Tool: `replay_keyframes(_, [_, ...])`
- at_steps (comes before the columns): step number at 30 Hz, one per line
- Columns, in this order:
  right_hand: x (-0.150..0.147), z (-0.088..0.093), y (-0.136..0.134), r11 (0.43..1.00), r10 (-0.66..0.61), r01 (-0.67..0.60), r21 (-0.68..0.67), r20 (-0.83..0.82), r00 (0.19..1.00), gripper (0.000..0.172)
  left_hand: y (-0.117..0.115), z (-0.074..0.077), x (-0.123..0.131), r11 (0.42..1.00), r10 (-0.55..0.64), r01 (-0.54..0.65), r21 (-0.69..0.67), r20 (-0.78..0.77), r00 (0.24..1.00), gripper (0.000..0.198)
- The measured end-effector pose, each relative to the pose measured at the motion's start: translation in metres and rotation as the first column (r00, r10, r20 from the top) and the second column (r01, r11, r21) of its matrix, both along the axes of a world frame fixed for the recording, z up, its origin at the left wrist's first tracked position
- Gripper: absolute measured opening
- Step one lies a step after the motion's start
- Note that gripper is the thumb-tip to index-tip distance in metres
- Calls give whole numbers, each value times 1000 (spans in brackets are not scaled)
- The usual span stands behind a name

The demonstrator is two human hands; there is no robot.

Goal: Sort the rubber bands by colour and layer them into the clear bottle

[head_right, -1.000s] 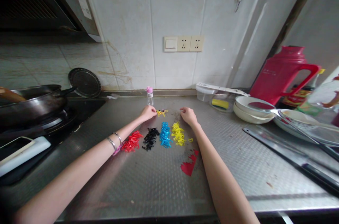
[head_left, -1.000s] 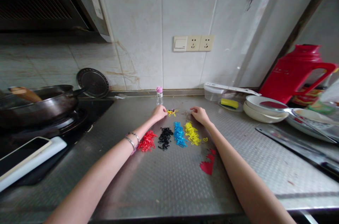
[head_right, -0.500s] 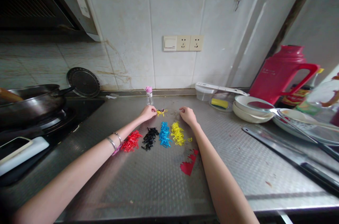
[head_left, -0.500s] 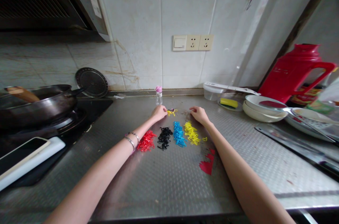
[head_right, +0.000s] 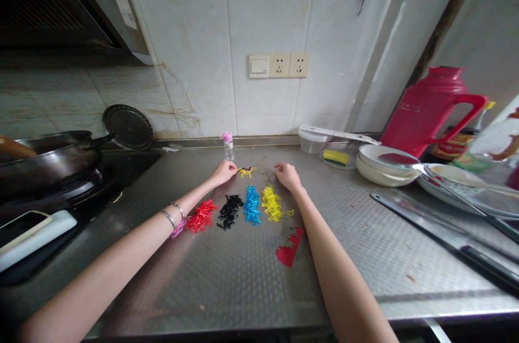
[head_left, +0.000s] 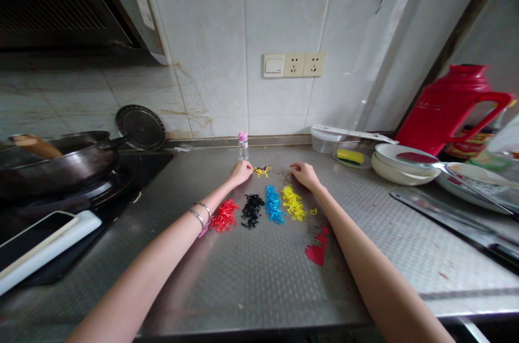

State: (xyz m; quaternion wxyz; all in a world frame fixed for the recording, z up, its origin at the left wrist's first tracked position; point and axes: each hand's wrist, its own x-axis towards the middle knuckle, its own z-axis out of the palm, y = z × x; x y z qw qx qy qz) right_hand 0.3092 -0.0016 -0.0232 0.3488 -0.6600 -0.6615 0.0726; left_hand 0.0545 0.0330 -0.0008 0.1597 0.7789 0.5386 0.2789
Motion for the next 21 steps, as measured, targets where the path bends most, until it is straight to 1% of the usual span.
replay_keyframes(4, [0,0,-1,1000,4,-4,-5,-6,1000,29,2,-2,-3,1000,-17,16,27,42,999,17])
replay_keyframes(7, [-1,0,-1,1000,3,-3,-4,-7,1000,29,-4,2,2,991,-117,111,72,81,990,18])
replay_keyframes(9, [-1,1,-2,1000,5,-5,0,-8,1000,29,-13,6,9,974,-221,216,73,84,972,19])
replay_keyframes(11, [-1,1,-2,1000,8,-8,1,-11,1000,29,-26,10,19,944,-330,327,50,71,941,18])
replay_keyframes(13, [-2,1,-3,1000,8,-8,0,-12,1000,29,-39,14,30,913,-408,405,48,68,911,16])
replay_keyframes(17, [-2,1,-3,1000,-5,5,-9,-3,1000,30,-61,16,50,895,-446,444,49,73,892,17])
replay_keyframes(21, [-1,1,-1,1000,-7,7,-15,14,1000,30,-75,14,60,868,-496,495,33,73,865,18])
